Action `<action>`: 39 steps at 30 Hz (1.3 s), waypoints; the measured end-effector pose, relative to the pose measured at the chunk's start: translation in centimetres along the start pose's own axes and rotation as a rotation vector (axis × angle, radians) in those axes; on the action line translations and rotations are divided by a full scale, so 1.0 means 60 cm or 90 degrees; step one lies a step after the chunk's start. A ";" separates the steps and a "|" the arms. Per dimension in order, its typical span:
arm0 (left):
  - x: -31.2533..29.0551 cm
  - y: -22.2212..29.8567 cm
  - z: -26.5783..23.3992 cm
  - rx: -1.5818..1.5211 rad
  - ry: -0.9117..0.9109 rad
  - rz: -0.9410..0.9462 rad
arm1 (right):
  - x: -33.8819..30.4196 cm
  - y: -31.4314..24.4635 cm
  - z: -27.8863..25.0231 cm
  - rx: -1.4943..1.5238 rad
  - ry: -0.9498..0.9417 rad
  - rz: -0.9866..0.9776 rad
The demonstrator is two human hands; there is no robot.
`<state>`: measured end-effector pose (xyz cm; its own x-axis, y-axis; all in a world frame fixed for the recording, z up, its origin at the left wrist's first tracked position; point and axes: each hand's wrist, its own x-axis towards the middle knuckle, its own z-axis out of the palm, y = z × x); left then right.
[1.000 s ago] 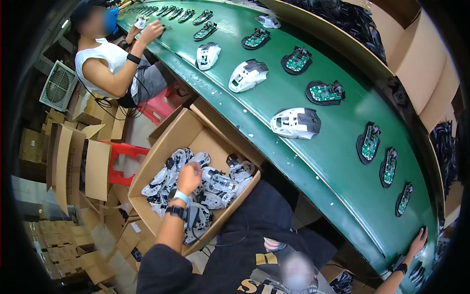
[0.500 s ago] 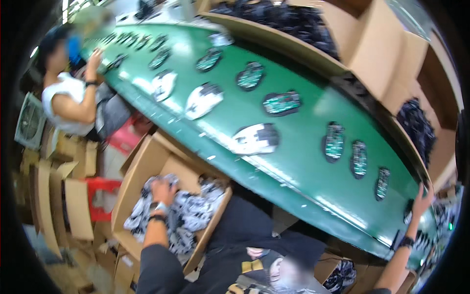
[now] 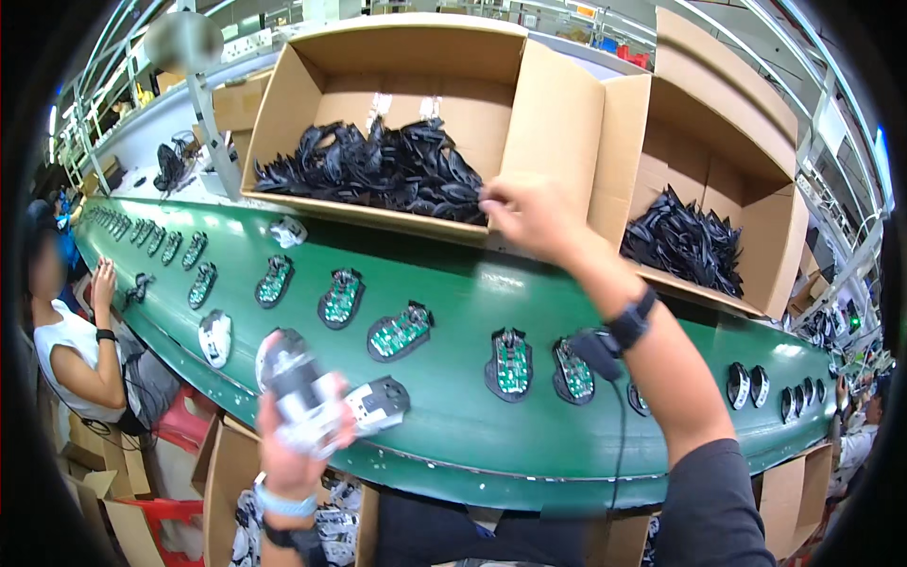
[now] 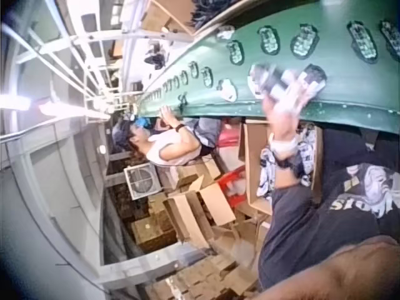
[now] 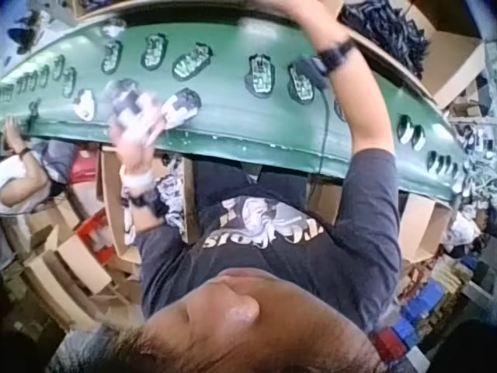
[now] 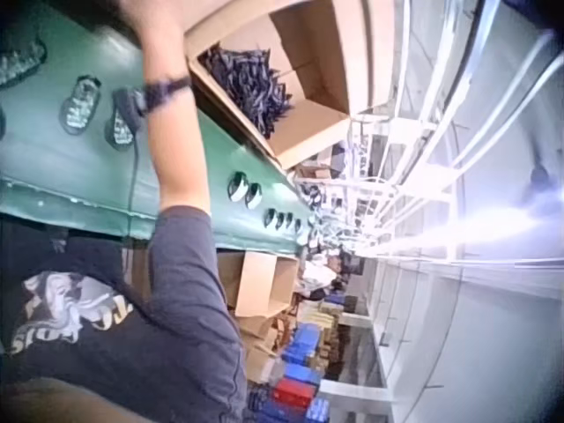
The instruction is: The person assembles electronic devices on a green workbench. They pick up a white and black casing, insert a black plastic component, and place the assembled unit on the table. This process is repeated multiple times with different units, using hands to manipulate the parts.
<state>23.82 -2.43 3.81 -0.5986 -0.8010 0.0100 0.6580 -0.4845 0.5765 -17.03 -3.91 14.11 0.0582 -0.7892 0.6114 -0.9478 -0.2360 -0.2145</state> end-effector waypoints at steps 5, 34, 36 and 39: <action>0.204 -0.030 0.063 0.012 -0.227 -0.014 | 0.132 0.025 0.165 -0.226 -0.342 0.138; 0.287 -0.061 0.032 0.198 -0.164 0.071 | -0.025 -0.163 0.053 0.648 0.061 0.275; 0.278 -0.066 0.028 0.240 -0.186 0.077 | -0.081 -0.182 0.080 0.671 0.132 0.300; 0.264 -0.068 0.034 0.191 -0.222 0.066 | -0.104 -0.212 0.103 0.791 0.187 0.357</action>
<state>10.73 -12.45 3.29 -0.6877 -0.6496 0.3242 0.5920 -0.2432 0.7684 -3.38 0.51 8.29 -0.4459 -0.8352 0.3219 0.0823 -0.3964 -0.9144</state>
